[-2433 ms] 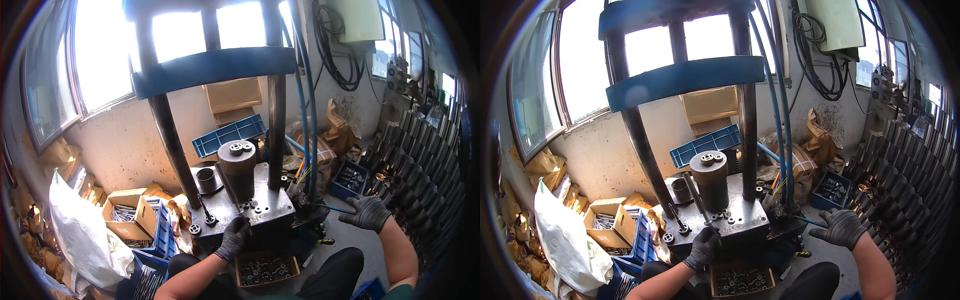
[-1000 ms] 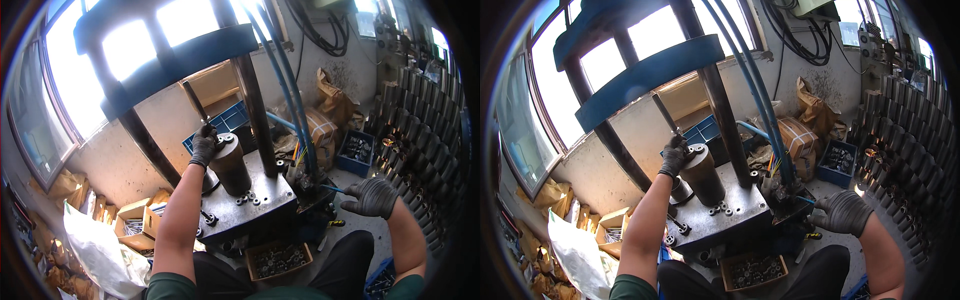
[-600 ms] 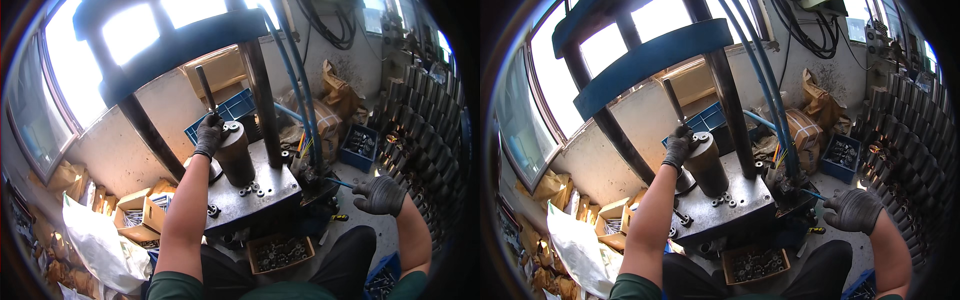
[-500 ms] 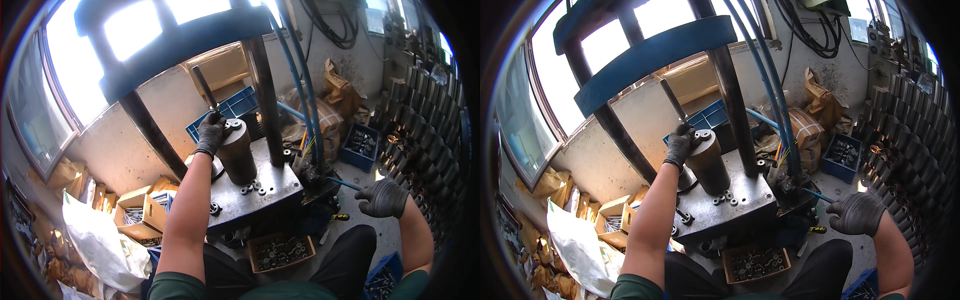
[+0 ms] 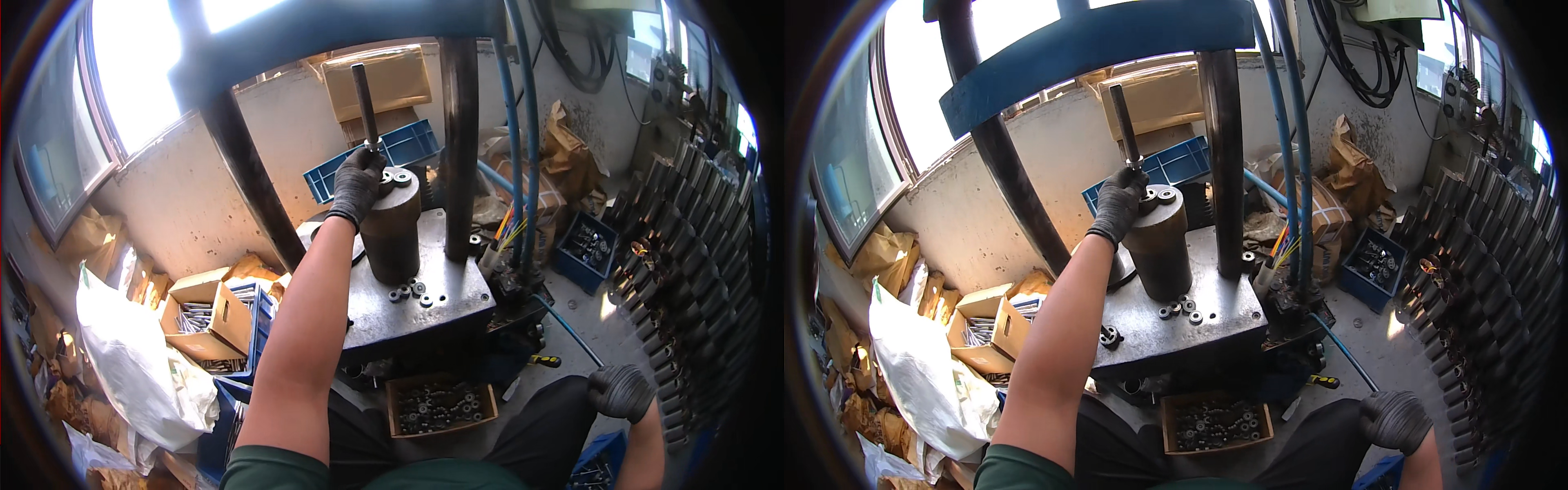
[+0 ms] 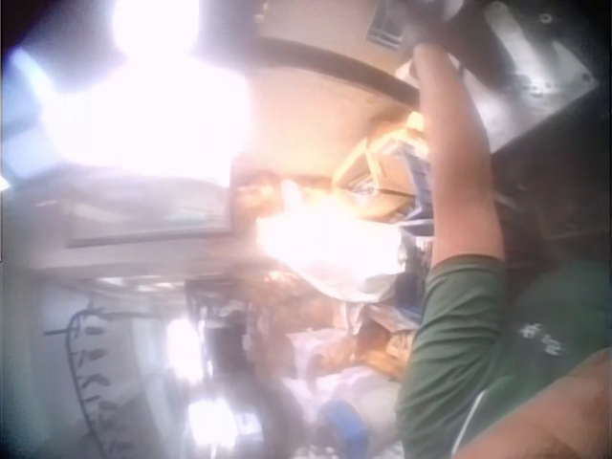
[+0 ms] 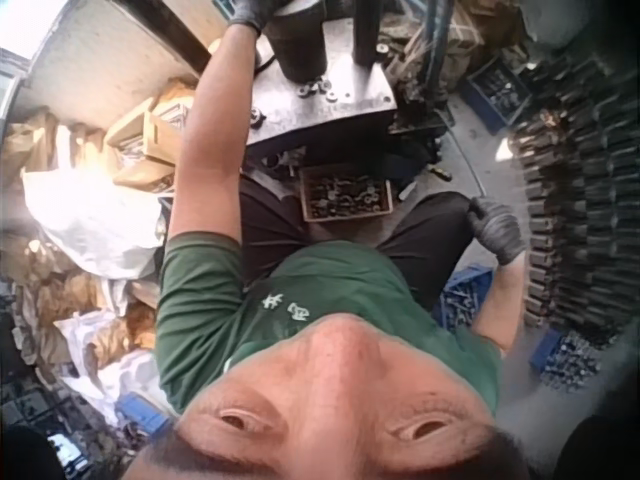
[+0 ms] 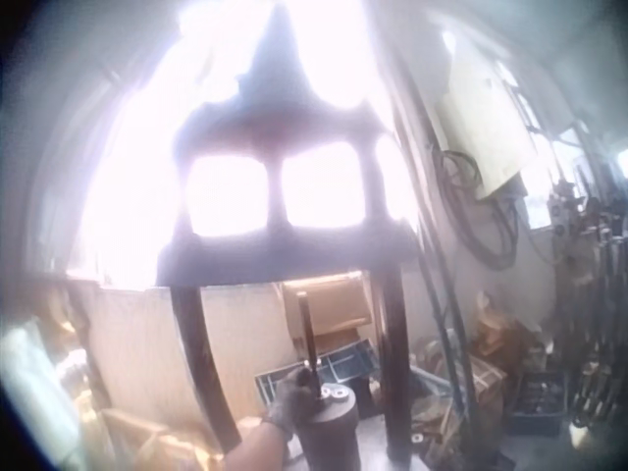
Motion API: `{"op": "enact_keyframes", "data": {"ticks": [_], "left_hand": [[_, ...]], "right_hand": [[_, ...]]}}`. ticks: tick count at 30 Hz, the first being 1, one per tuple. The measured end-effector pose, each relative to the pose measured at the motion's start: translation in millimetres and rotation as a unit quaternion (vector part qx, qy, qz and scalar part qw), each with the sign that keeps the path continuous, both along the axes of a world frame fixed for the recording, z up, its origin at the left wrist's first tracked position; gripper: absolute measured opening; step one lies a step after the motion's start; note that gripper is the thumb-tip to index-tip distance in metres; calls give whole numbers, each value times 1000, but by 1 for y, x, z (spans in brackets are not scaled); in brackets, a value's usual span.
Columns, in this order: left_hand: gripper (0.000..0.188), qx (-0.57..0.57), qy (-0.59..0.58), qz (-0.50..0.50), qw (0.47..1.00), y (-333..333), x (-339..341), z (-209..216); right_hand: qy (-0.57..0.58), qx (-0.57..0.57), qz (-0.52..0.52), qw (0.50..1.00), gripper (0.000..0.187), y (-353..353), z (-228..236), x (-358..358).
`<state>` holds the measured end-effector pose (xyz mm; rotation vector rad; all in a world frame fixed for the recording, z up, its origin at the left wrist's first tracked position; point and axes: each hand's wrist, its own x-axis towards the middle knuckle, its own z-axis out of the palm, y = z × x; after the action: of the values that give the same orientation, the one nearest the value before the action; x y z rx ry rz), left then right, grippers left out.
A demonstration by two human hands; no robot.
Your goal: Assemble metal components using a vertical press machine, including cleaning and positioning cylindrical parts and pins.
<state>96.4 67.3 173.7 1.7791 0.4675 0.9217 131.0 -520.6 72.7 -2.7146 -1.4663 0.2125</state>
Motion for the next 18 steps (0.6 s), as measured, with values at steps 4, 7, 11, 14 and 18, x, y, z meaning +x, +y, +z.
{"op": "enact_keyframes", "data": {"ticks": [4,7,11,14,18], "left_hand": [[15,-52,-20,-20,998,12,5,-7],[19,13,-23,23,999,41,15,-22],[24,23,-2,-22,999,39,16,-16],[23,-70,1,-46,997,25,8,-6],[31,-10,-51,-52,997,46,13,-15]], "right_hand": [[-4,27,5,1000,21,7,9,-6],[-5,41,5,999,21,12,10,-3],[-11,36,0,999,18,18,19,-2],[10,51,15,999,19,21,32,3],[27,146,21,989,20,26,37,12]]}}
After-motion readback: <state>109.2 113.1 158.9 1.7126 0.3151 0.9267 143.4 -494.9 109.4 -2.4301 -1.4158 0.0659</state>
